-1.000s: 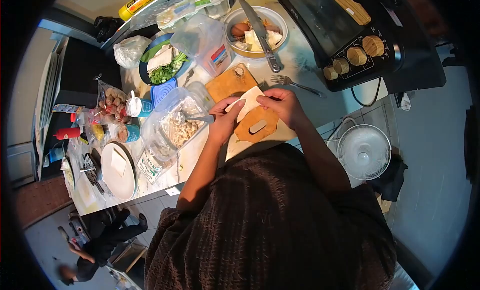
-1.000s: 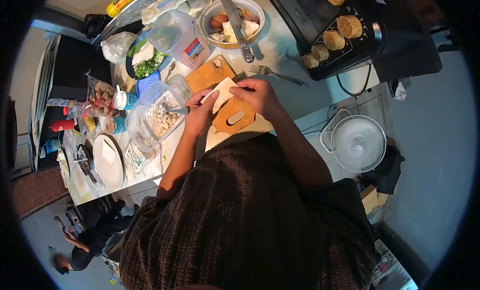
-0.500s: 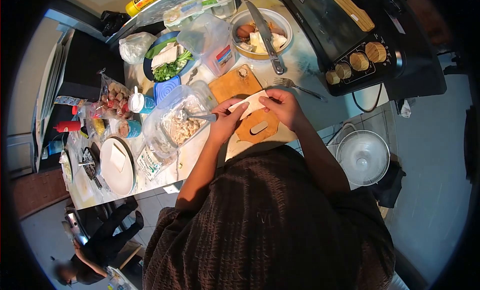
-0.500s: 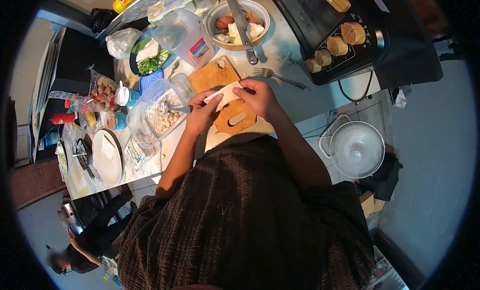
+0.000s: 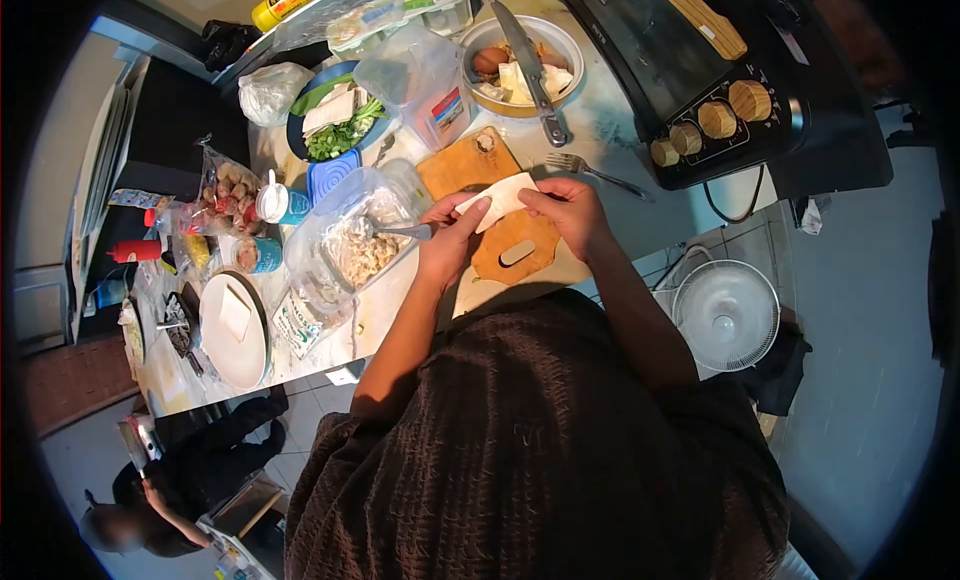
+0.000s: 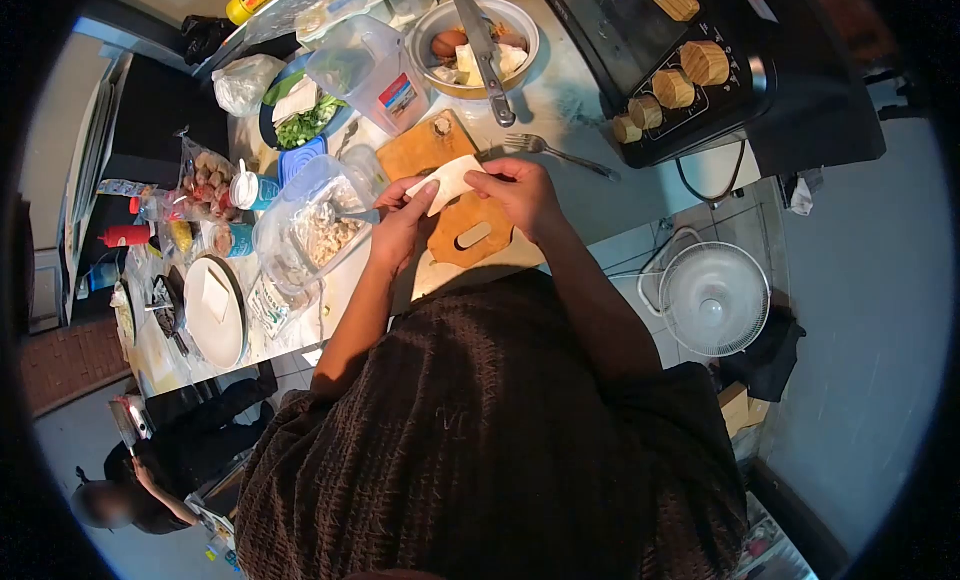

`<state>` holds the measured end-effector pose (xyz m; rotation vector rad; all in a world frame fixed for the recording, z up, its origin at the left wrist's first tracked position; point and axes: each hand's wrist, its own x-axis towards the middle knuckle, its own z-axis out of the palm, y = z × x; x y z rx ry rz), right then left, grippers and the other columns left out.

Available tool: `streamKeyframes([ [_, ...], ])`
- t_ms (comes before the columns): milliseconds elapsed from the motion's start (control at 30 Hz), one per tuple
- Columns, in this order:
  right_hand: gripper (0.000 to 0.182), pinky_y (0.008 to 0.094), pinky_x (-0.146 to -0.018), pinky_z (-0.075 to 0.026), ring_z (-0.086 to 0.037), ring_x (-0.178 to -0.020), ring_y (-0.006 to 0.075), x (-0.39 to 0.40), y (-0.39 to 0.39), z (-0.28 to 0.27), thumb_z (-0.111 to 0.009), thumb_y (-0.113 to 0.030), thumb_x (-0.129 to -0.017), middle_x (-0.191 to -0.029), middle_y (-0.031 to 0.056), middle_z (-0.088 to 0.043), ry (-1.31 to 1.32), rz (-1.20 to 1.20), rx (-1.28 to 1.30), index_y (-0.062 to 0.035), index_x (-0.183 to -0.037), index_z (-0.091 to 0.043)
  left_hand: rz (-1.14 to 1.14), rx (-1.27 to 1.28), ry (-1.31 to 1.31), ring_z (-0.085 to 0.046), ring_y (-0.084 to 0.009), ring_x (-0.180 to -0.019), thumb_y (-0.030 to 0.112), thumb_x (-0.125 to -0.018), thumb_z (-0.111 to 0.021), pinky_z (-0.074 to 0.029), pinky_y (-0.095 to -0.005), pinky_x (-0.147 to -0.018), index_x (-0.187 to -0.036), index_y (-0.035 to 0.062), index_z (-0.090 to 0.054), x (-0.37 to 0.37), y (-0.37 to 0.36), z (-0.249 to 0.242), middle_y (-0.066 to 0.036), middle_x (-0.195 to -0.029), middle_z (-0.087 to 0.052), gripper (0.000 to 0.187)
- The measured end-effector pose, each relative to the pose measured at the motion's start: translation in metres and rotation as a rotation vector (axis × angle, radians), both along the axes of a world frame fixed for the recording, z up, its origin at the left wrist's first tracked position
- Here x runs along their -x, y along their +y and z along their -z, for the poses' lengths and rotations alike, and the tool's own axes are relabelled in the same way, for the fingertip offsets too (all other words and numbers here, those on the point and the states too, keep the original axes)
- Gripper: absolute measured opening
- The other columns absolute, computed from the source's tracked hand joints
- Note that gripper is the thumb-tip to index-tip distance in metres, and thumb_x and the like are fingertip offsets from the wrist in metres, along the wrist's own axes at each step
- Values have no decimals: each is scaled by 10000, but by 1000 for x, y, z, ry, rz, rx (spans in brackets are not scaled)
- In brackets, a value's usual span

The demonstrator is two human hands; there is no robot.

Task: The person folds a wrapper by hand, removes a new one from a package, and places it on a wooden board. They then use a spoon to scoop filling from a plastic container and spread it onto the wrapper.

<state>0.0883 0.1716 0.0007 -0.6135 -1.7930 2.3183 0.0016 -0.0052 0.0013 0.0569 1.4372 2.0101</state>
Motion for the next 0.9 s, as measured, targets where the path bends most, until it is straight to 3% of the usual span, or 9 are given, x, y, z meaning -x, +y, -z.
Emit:
streamKeyframes([
  [100, 220, 213, -679, -450, -568, -723, 67, -3, 1, -5, -737, -136, -840, -805, 14, -660, -79, -6, 10, 22, -985, -692, 63, 49, 86, -638, -127, -798, 144, -888, -694, -531, -270, -731, -1024, 17, -644, 3, -6, 21, -75, -921, -685, 193],
  [367, 223, 211, -700, -434, -554, -728, 66, -6, -2, -5, -722, -161, -853, -803, 7, -652, -70, -16, 114, 24, -973, -695, 40, 107, 150, -533, -44, -609, 139, -877, -709, -421, -201, -533, -1006, 34, -658, 1, -3, 18, -11, -791, -657, 174],
  [500, 245, 207, -697, -431, -557, -729, 69, -7, 0, 1, -720, -179, -858, -822, 13, -654, -28, -21, 159, 22, -993, -690, 13, 101, 98, -509, -31, -642, 111, -852, -737, -391, -184, -564, -994, -4, -671, -3, 0, 3, 13, -781, -633, 194],
  [667, 241, 224, -697, -474, -589, -771, 77, -3, 0, -3, -712, -188, -869, -882, 26, -670, -50, -2, 192, 22, -983, -688, 25, 75, 87, -581, -64, -707, 83, -856, -724, -448, -200, -623, -1037, -25, -661, -4, 0, 1, -41, -876, -686, 220],
  [900, 226, 230, -709, -492, -604, -797, 81, -3, -7, -6, -702, -180, -877, -911, 31, -677, -15, -12, 208, 11, -999, -688, 5, 53, 106, -533, -42, -672, 111, -860, -723, -422, -198, -607, -967, 16, -695, -5, 3, 1, 11, -816, -660, 146],
])
